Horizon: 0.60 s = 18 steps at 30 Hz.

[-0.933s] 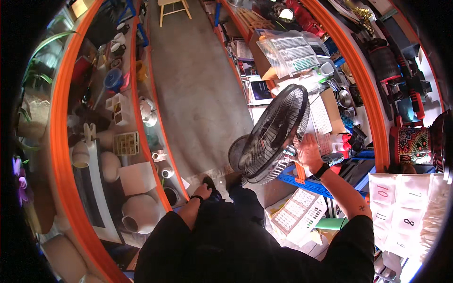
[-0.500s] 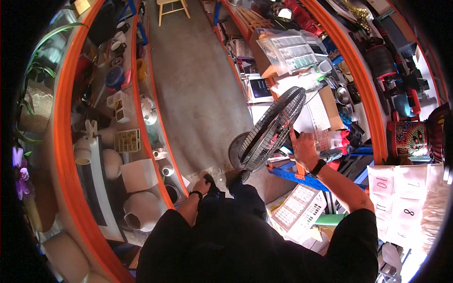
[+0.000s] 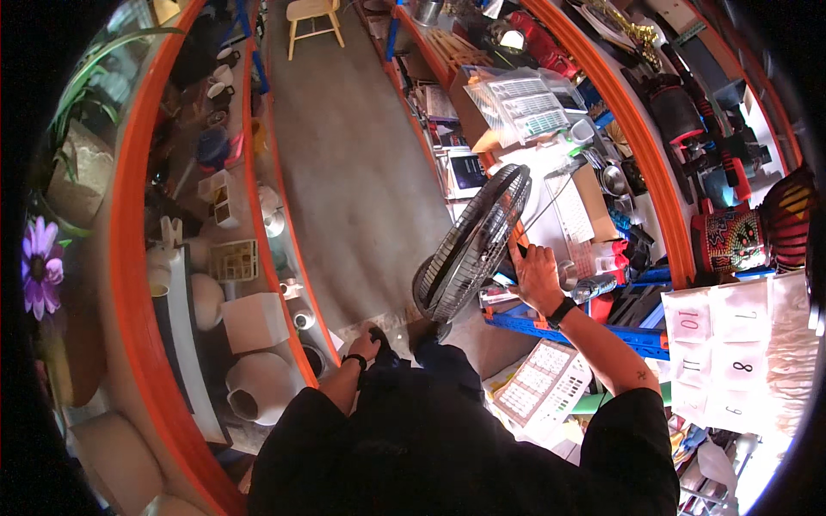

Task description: Inspecting and repairing a pedestal fan.

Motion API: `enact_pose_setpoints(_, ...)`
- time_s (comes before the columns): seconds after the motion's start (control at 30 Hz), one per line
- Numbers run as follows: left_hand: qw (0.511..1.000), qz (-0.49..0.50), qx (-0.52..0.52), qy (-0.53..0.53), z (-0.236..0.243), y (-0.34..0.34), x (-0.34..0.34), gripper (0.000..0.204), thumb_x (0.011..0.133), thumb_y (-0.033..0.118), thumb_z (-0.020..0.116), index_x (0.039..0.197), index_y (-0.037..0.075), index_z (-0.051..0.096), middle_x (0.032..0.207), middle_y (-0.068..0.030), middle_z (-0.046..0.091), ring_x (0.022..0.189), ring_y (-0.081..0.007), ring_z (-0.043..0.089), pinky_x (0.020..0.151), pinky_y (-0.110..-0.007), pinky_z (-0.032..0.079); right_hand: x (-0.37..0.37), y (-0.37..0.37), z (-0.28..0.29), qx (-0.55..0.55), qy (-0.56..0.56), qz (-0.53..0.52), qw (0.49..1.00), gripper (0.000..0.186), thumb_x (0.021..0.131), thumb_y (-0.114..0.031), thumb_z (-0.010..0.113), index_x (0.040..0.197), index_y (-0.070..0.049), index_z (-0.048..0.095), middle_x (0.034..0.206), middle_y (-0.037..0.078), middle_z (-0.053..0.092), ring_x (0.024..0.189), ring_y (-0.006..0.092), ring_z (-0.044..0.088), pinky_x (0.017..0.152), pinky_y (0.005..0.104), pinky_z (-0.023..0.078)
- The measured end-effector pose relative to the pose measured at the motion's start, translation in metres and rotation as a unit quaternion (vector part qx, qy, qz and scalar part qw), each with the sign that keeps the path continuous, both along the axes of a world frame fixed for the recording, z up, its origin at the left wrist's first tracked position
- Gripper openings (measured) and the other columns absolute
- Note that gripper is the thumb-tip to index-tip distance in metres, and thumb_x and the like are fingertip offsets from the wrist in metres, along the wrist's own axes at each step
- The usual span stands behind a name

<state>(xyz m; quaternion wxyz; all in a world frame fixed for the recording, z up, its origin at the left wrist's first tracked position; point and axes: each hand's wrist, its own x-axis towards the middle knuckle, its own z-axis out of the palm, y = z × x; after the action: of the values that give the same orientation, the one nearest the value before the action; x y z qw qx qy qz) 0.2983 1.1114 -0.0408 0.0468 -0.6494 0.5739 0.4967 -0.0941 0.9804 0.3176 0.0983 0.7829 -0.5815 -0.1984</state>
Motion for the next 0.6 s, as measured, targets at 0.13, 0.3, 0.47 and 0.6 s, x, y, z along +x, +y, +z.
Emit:
enact_pose_setpoints(0.13, 1.0, 0.013, 0.013, 0.004, 0.014, 0.005, 0.01, 0.055, 0.088, 0.042, 0.058, 0.126, 0.002, 0.056, 0.116, -0.0266, 0.065, 0.11, -0.0422, 0.061, 0.096, -0.049, 0.048, 0.0, -0.011, 0.006, 0.03, -0.005, -0.032, 0.999, 0.126, 0.062, -0.051, 0.086, 0.158, -0.01, 0.015, 0.109, 0.017, 0.058, 0.1, 0.03, 0.057, 0.09, 0.0415, 0.042)
enact_pose_setpoints(0.3, 0.999, 0.029, 0.015, 0.008, 0.023, 0.01, 0.024, 0.057, 0.088, 0.042, 0.058, 0.128, 0.002, 0.053, 0.118, -0.0274, 0.064, 0.112, -0.0421, 0.06, 0.098, -0.049, 0.047, -0.029, -0.023, -0.005, 0.047, -0.045, -0.093, 0.994, 0.116, 0.063, -0.042, 0.087, 0.15, -0.003, 0.022, 0.114, 0.018, 0.054, 0.109, 0.0342, 0.052, 0.093, 0.0474, 0.045)
enact_pose_setpoints(0.47, 0.998, 0.022, 0.044, -0.035, 0.016, 0.013, 0.042, 0.058, 0.088, 0.042, 0.055, 0.127, -0.001, 0.053, 0.122, -0.0276, 0.062, 0.116, -0.042, 0.058, 0.101, -0.049, 0.045, -0.046, -0.022, -0.002, 0.041, -0.094, -0.151, 0.983, 0.1, 0.061, -0.038, 0.088, 0.136, 0.001, 0.035, 0.118, 0.019, 0.052, 0.115, 0.0366, 0.05, 0.096, 0.0466, 0.048)
enact_pose_setpoints(0.6, 0.998, 0.023, 0.04, -0.044, 0.009, 0.019, 0.048, 0.057, 0.088, 0.042, 0.055, 0.124, -0.002, 0.055, 0.122, -0.0285, 0.062, 0.117, -0.0416, 0.058, 0.101, -0.048, 0.045, -0.07, -0.011, -0.025, -0.026, -0.122, -0.175, 0.976, 0.102, 0.059, -0.038, 0.087, 0.137, 0.002, 0.036, 0.121, 0.02, 0.052, 0.116, 0.0379, 0.051, 0.092, 0.0507, 0.049)
